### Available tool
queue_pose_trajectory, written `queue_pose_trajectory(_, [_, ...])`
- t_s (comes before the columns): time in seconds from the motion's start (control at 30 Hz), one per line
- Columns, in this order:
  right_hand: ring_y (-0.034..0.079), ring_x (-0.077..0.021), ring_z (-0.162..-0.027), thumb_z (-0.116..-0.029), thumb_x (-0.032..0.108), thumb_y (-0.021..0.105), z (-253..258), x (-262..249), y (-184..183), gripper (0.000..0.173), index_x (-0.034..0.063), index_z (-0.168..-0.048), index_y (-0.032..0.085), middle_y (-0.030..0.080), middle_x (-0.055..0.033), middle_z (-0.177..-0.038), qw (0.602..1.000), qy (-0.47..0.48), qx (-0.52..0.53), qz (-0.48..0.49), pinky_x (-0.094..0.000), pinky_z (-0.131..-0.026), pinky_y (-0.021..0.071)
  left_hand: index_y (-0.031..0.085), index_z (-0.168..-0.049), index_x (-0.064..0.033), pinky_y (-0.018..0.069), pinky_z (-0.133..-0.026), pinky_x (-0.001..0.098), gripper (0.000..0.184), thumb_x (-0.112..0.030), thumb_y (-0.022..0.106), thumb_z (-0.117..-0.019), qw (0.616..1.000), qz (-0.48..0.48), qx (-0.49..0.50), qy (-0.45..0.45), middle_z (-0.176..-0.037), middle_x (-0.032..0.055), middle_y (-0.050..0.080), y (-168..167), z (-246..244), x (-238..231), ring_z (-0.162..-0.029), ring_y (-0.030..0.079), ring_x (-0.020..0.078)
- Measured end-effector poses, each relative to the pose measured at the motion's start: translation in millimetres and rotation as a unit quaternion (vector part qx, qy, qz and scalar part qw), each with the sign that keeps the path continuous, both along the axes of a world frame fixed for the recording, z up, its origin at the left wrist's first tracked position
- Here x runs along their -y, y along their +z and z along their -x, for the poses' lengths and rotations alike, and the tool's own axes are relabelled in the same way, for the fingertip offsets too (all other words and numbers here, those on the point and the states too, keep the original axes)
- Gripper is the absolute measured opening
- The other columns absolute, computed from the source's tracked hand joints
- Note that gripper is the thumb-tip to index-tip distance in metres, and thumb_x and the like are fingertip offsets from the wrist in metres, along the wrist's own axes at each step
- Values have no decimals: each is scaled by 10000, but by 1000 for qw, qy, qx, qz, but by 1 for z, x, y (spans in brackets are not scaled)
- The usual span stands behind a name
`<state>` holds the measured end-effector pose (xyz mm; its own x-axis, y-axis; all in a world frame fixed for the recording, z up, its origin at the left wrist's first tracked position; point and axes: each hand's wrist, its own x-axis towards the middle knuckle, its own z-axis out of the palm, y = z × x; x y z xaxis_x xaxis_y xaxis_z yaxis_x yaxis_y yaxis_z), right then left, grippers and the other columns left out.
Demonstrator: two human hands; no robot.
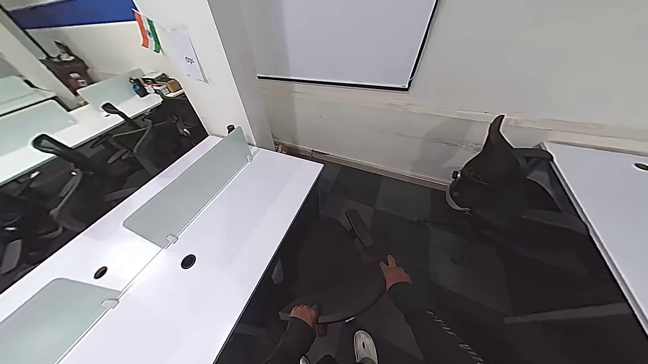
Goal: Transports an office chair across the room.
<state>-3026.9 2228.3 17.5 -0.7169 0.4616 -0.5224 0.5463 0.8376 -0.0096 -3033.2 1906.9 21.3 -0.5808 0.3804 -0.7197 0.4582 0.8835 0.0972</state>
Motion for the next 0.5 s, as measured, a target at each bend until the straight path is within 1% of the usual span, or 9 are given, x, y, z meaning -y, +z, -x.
queue_pose_trajectory(0.13, [523,-500,-1338,-882,-47,692,45,-21,4,702,205,-1518,535,219,-117,-1723,997,71,-4,15,-616,-948,558,609,-1423,-153,493,-1056,613,494,-259,659,-943,997,8,-14,76,-1349,175,677,0,0,-24,-1276,628,384])
queue_pose_trajectory(0.23, [512,-515,-1344,-901,-47,668,79,-29,6,677,189,-1520,530,216,-136,-1720,992,125,-16,28,-629,-955,554,617,-1413,-166,510,-1031,612,538,-280,695,-893,991,24,-18,127,-1334,164,686,1,3,-40,-1251,643,380])
queue_pose_trajectory(0.33, [521,-525,-1326,-915,-60,649,106,-25,5,645,174,-1508,545,237,-148,-1711,985,164,-29,37,-639,-932,557,624,-1404,-180,501,-1051,600,547,-307,700,-877,983,50,-20,177,-1330,156,690,3,4,-46,-1253,644,366])
queue_pose_trajectory(0.4, [524,-518,-1327,-947,-48,615,124,-19,8,608,170,-1510,541,238,-145,-1711,982,185,-30,40,-639,-948,550,632,-1394,-177,451,-1119,572,548,-325,702,-870,976,53,-36,207,-1331,138,694,3,8,-47,-1274,634,336])
queue_pose_trajectory(0.5, [520,-520,-1329,-978,-42,571,145,-10,12,557,132,-1506,532,240,-181,-1701,974,220,-27,48,-637,-971,538,617,-1413,-163,354,-1199,545,547,-350,682,-903,964,35,-75,251,-1378,95,675,-8,8,-40,-1330,596,286])
